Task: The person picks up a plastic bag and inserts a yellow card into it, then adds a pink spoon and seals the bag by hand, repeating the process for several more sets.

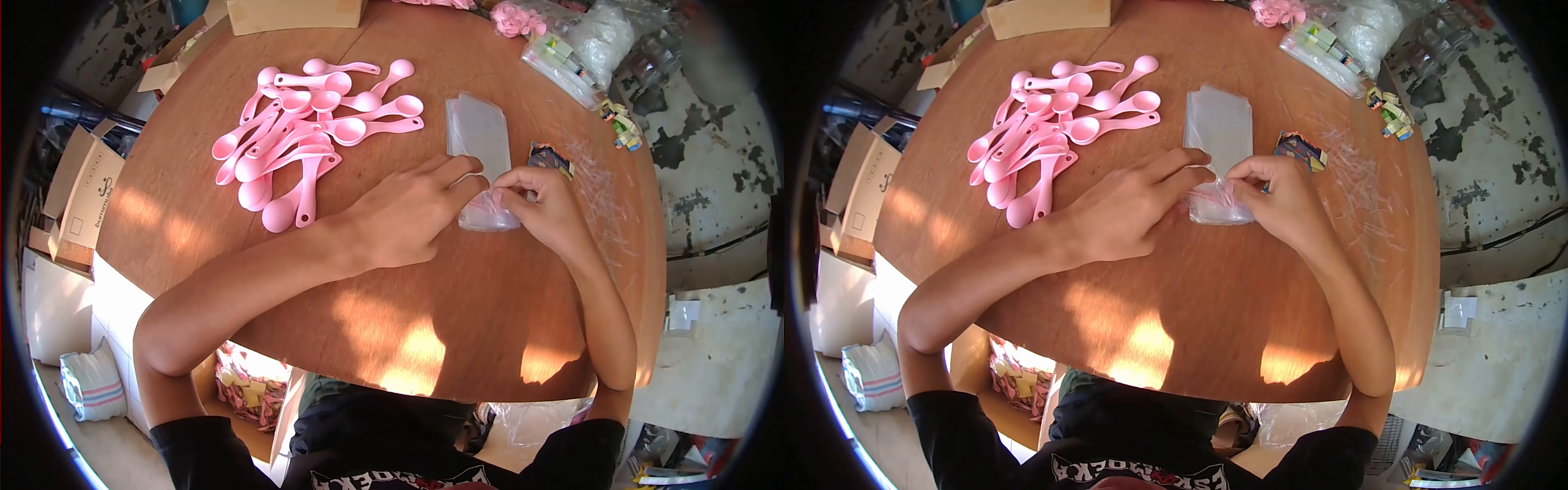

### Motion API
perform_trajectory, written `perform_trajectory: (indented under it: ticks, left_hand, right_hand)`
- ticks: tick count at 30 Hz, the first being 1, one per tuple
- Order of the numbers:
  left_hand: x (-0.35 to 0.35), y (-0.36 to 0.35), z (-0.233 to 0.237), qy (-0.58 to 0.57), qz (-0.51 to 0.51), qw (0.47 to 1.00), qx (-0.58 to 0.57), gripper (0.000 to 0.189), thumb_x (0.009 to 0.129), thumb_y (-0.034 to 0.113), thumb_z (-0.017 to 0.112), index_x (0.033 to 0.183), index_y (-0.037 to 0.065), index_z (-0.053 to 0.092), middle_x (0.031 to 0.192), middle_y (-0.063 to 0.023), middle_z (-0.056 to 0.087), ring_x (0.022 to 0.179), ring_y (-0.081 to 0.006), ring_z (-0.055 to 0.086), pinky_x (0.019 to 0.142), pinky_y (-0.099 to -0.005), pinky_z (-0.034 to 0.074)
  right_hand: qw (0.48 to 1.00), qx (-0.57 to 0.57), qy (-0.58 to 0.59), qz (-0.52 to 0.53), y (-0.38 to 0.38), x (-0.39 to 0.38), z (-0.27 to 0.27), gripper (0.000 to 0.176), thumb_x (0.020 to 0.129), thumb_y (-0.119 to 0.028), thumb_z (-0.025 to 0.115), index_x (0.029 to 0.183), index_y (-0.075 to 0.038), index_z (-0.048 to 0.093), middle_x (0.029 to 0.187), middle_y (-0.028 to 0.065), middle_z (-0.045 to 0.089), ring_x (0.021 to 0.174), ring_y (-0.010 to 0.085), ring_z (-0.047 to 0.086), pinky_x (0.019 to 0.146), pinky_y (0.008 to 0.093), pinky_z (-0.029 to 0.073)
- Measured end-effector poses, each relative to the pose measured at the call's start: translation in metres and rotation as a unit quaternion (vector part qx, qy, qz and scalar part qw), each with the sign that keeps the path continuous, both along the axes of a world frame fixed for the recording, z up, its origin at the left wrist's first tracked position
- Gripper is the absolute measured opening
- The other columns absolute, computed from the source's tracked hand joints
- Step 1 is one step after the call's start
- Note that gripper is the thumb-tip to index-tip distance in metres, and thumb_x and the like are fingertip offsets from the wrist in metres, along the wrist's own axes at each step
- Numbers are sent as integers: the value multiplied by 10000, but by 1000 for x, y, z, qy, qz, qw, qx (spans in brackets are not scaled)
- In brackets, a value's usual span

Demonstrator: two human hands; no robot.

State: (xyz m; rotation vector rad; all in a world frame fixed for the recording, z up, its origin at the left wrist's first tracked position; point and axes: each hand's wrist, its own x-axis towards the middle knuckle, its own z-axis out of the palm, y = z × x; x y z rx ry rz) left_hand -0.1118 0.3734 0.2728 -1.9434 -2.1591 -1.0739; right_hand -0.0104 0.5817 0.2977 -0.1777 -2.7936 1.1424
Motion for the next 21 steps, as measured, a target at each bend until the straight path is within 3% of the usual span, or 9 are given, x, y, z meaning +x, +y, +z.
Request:
perform_trajectory:
  ticks: [4,6,10,12,16,18,19,21]
  left_hand:
    - [-1,3,-5,48,-29,998,33,402,764,-13,609,1163,-9,556,1199,-154,557,1097,-345,550,922,-429,481]
    - [-1,2,-6,48,-30,998,14,395,766,-7,611,1158,-5,564,1170,-152,573,1082,-340,555,922,-424,478]
    - [3,2,-12,42,-26,999,-7,380,771,15,619,1148,1,577,1122,-138,600,1054,-327,562,918,-410,474]
    - [3,2,-13,53,-23,998,-8,376,775,27,623,1148,2,578,1122,-135,599,1059,-319,560,927,-414,467]
    - [5,3,-13,97,-9,995,3,371,781,54,633,1146,10,584,1114,-124,598,1068,-295,555,946,-415,445]
    - [7,2,-12,102,-9,995,-10,378,778,59,638,1149,12,584,1125,-124,593,1069,-294,551,942,-411,443]
    - [7,2,-9,109,-7,994,-22,385,776,64,643,1153,14,585,1135,-124,588,1071,-293,547,937,-406,440]
    - [11,0,-3,125,1,992,-27,385,766,62,653,1143,17,586,1139,-120,582,1066,-291,543,929,-400,440]
  right_hand:
    - [1000,-19,-6,-3,5,1,-3,94,863,-53,630,857,32,671,749,61,679,697,95,607,637,265,476]
    - [992,-119,-22,-28,8,0,-5,97,873,-63,629,860,28,663,756,55,671,688,83,598,627,258,470]
    - [992,-82,59,-78,5,3,-2,90,877,-71,629,875,13,661,756,50,663,687,84,594,614,256,463]
    - [983,60,144,-92,2,5,6,82,868,-79,643,874,1,662,760,49,659,687,93,594,613,252,463]
    - [968,85,205,-121,-6,12,22,65,849,-91,659,858,-28,665,761,54,658,688,147,602,644,292,445]
    - [921,267,274,-70,-11,20,32,34,817,-97,672,824,-66,662,769,54,654,692,207,586,697,340,397]
    - [919,269,278,-71,-16,25,41,34,817,-97,672,824,-66,662,769,54,654,692,207,586,697,340,397]
    - [875,395,272,-65,-30,38,56,25,797,-100,670,815,-95,652,770,50,644,721,237,566,722,369,352]
